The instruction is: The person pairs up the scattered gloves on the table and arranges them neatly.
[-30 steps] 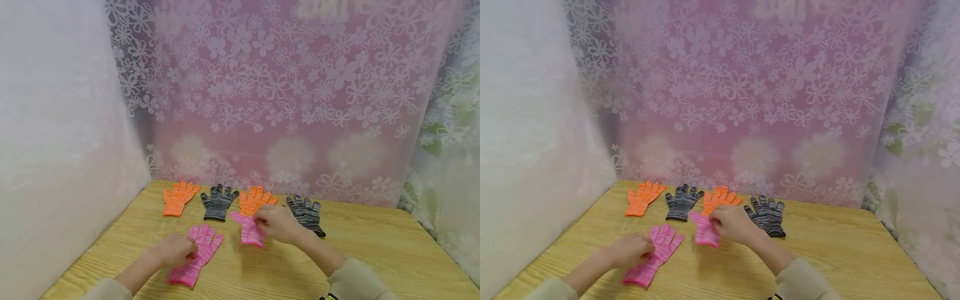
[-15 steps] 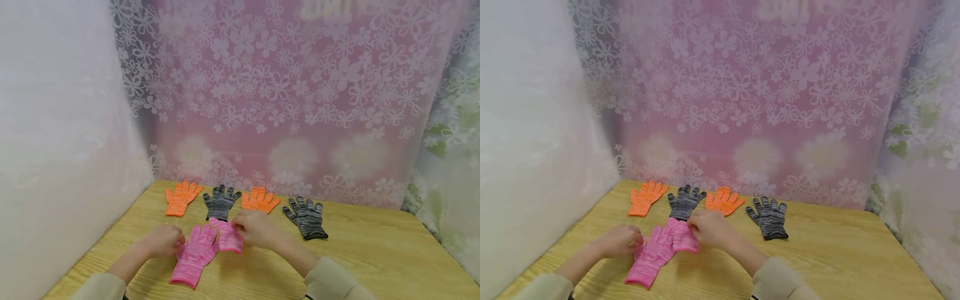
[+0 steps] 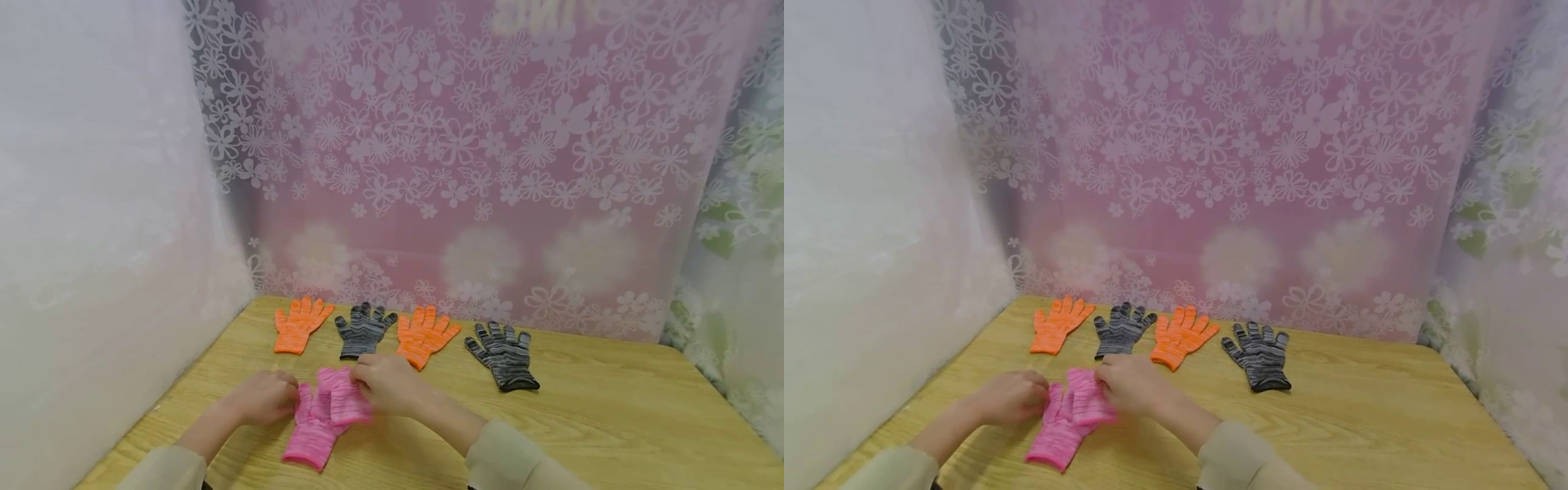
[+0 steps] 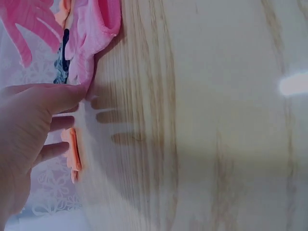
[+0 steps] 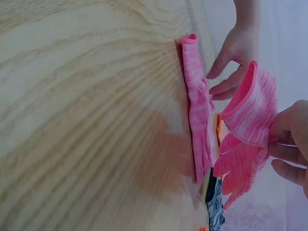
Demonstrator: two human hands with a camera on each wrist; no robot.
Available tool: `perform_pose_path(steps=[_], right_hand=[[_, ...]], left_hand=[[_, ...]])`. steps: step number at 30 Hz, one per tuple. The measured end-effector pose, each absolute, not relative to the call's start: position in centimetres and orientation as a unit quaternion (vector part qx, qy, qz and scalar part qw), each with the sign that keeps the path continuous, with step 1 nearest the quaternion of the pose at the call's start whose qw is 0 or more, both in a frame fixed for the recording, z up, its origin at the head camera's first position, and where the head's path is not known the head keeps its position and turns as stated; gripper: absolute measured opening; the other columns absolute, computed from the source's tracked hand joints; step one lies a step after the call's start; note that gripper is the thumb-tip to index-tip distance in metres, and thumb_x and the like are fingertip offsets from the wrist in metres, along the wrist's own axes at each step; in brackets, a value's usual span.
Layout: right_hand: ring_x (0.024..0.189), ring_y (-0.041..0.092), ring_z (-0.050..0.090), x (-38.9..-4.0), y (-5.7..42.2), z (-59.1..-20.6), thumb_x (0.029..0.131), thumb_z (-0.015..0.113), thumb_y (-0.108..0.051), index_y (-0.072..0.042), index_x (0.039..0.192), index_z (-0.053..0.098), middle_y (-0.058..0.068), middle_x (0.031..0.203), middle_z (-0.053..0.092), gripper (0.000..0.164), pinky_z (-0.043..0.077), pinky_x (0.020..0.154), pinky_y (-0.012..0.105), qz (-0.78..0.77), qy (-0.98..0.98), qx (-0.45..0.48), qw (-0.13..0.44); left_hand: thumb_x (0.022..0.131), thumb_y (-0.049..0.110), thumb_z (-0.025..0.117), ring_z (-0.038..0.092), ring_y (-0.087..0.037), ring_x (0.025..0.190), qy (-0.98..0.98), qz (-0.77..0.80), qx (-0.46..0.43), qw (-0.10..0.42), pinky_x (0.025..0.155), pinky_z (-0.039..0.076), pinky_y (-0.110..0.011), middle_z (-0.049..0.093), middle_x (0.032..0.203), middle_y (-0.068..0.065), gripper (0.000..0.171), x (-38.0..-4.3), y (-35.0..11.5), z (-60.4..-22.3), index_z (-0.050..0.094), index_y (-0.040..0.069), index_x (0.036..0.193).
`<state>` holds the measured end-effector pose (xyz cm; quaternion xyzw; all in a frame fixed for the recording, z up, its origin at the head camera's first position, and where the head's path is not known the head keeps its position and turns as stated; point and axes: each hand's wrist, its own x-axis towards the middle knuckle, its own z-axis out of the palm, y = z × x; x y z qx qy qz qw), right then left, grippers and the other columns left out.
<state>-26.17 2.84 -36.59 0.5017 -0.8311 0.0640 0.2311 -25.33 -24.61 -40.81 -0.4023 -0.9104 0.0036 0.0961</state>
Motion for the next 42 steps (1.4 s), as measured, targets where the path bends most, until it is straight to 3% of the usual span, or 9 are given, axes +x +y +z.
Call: perform_pose_path(steps=[5, 11, 17, 22, 28, 35, 42], right_hand=[[0.065, 0.003, 0.054, -26.1, 1.8, -37.0, 0.084, 0.062, -0.01, -0.019, 0.084, 0.069, -0.009, 0.081, 0.06, 0.012, 0.039, 0.055, 0.014, 0.036, -0.843, 0.5, 0.195], [0.055, 0.003, 0.041, -25.8, 1.1, -37.5, 0.084, 0.061, -0.012, -0.021, 0.078, 0.064, -0.01, 0.074, 0.053, 0.011, 0.025, 0.044, 0.015, 0.021, -0.847, 0.489, 0.208], [0.066, 0.006, 0.054, -25.5, -0.2, -37.9, 0.081, 0.064, -0.015, -0.021, 0.077, 0.064, -0.01, 0.076, 0.055, 0.007, 0.037, 0.049, 0.016, 0.02, -0.839, 0.483, 0.251], [0.064, 0.004, 0.05, -24.9, -1.4, -38.9, 0.081, 0.065, -0.016, -0.023, 0.078, 0.064, -0.011, 0.074, 0.054, 0.008, 0.036, 0.053, 0.016, 0.028, -0.864, 0.47, 0.179], [0.067, 0.003, 0.051, -24.5, -2.1, -40.0, 0.082, 0.066, -0.015, -0.023, 0.078, 0.064, -0.012, 0.074, 0.052, 0.009, 0.037, 0.055, 0.017, 0.033, -0.88, 0.456, 0.132], [0.069, 0.004, 0.054, -24.3, -2.8, -41.4, 0.082, 0.066, -0.017, -0.023, 0.08, 0.067, -0.011, 0.073, 0.054, 0.007, 0.038, 0.054, 0.016, 0.018, -0.868, 0.473, 0.15], [0.075, 0.003, 0.055, -24.2, -2.0, -41.3, 0.085, 0.063, -0.015, -0.02, 0.091, 0.068, -0.009, 0.082, 0.057, 0.009, 0.039, 0.062, 0.013, 0.028, -0.838, 0.525, 0.145]], left_hand=[[0.077, 0.01, 0.066, 0.059, -0.013, 0.08, -0.893, 0.015, -0.431, 0.128, 0.066, 0.049, -0.028, 0.062, 0.085, 0.004, 0.01, -25.9, -24.3, -41.3, 0.064, 0.017, 0.071], [0.076, 0.006, 0.063, 0.054, -0.007, 0.07, -0.903, 0.007, -0.42, 0.093, 0.063, 0.046, -0.025, 0.057, 0.078, 0.007, 0.011, -26.1, -24.1, -41.6, 0.064, 0.016, 0.071], [0.077, 0.011, 0.068, 0.055, -0.007, 0.069, -0.899, -0.012, -0.424, 0.109, 0.064, 0.047, -0.026, 0.057, 0.076, 0.008, 0.006, -26.1, -24.2, -41.7, 0.067, 0.014, 0.071], [0.077, 0.012, 0.071, 0.054, -0.005, 0.067, -0.899, -0.028, -0.422, 0.115, 0.061, 0.046, -0.023, 0.053, 0.073, 0.011, 0.011, -25.9, -24.3, -41.8, 0.066, 0.015, 0.068], [0.079, 0.012, 0.07, 0.051, -0.002, 0.068, -0.903, -0.059, -0.415, 0.093, 0.061, 0.045, -0.022, 0.053, 0.074, 0.012, 0.013, -25.9, -24.3, -41.9, 0.065, 0.016, 0.068], [0.077, 0.011, 0.069, 0.053, -0.005, 0.069, -0.913, -0.065, -0.393, 0.086, 0.062, 0.046, -0.025, 0.057, 0.076, 0.008, 0.011, -25.6, -24.4, -41.6, 0.065, 0.014, 0.067], [0.077, 0.006, 0.056, 0.039, -0.002, 0.056, -0.943, -0.168, -0.287, 0.01, 0.051, 0.035, -0.022, 0.05, 0.064, 0.009, 0.016, -25.5, -24.3, -40.5, 0.061, 0.012, 0.062]])
